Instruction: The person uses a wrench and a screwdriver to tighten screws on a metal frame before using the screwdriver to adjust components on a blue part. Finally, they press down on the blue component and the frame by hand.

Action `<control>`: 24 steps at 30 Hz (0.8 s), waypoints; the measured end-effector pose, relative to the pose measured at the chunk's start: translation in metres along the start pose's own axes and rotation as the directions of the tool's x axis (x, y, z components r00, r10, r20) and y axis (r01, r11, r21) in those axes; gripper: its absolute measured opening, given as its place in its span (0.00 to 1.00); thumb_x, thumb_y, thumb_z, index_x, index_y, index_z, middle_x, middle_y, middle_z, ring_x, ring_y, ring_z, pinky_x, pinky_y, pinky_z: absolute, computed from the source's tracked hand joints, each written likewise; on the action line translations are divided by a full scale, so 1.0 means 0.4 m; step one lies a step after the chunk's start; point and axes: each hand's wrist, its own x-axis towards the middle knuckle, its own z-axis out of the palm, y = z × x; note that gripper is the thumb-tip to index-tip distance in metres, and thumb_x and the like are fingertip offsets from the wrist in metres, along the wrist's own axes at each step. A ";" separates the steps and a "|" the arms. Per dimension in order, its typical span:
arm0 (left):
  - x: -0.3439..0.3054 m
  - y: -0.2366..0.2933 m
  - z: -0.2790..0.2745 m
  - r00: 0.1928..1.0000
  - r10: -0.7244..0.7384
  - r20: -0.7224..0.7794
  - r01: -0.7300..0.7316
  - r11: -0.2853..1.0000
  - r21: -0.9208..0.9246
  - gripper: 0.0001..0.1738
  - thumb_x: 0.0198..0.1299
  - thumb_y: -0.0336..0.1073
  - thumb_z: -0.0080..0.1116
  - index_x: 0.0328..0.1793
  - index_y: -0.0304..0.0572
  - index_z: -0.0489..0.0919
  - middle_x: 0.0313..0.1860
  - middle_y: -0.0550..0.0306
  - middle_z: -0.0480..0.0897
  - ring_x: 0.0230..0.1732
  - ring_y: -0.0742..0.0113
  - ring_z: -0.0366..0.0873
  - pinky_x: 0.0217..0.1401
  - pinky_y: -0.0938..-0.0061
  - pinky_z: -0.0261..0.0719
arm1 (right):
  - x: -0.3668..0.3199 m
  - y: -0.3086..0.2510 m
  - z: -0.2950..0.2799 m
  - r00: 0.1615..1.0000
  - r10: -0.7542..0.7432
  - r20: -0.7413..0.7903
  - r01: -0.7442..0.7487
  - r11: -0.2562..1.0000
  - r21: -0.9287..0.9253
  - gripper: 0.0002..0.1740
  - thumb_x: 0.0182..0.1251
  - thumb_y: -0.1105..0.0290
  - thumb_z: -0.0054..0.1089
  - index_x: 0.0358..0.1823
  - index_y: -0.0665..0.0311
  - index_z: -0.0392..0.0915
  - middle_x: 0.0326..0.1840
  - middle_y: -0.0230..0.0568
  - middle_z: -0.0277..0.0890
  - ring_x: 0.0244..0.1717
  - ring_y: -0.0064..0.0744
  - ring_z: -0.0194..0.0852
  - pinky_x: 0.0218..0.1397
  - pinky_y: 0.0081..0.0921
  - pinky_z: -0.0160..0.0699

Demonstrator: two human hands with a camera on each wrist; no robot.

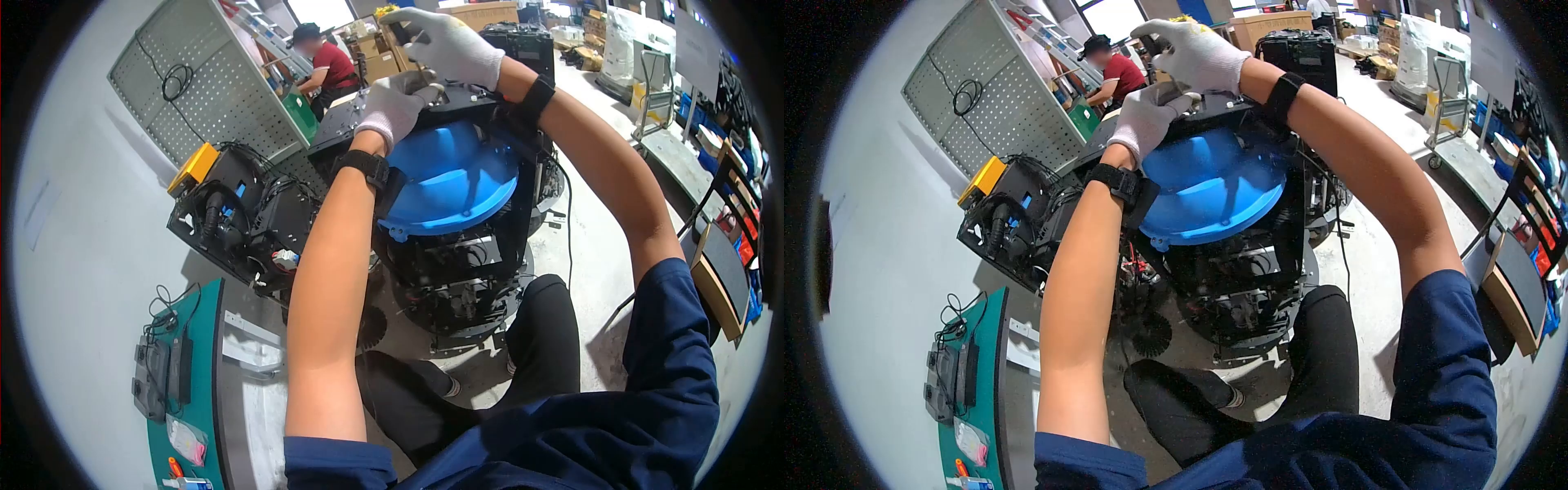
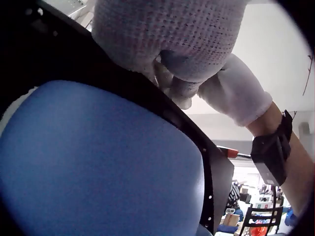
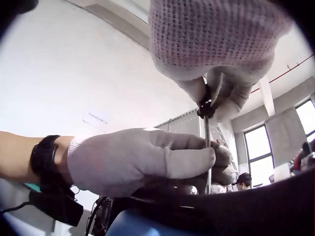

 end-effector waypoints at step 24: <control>0.007 0.011 -0.004 0.994 -0.089 0.060 0.083 0.992 0.098 0.20 0.61 0.36 0.70 0.56 0.31 0.84 0.48 0.50 0.89 0.44 0.69 0.84 0.56 0.72 0.79 | -0.054 -0.034 0.045 0.958 0.220 -0.183 -0.218 0.975 0.027 0.29 0.64 0.69 0.63 0.68 0.66 0.71 0.47 0.60 0.84 0.49 0.52 0.86 0.54 0.39 0.84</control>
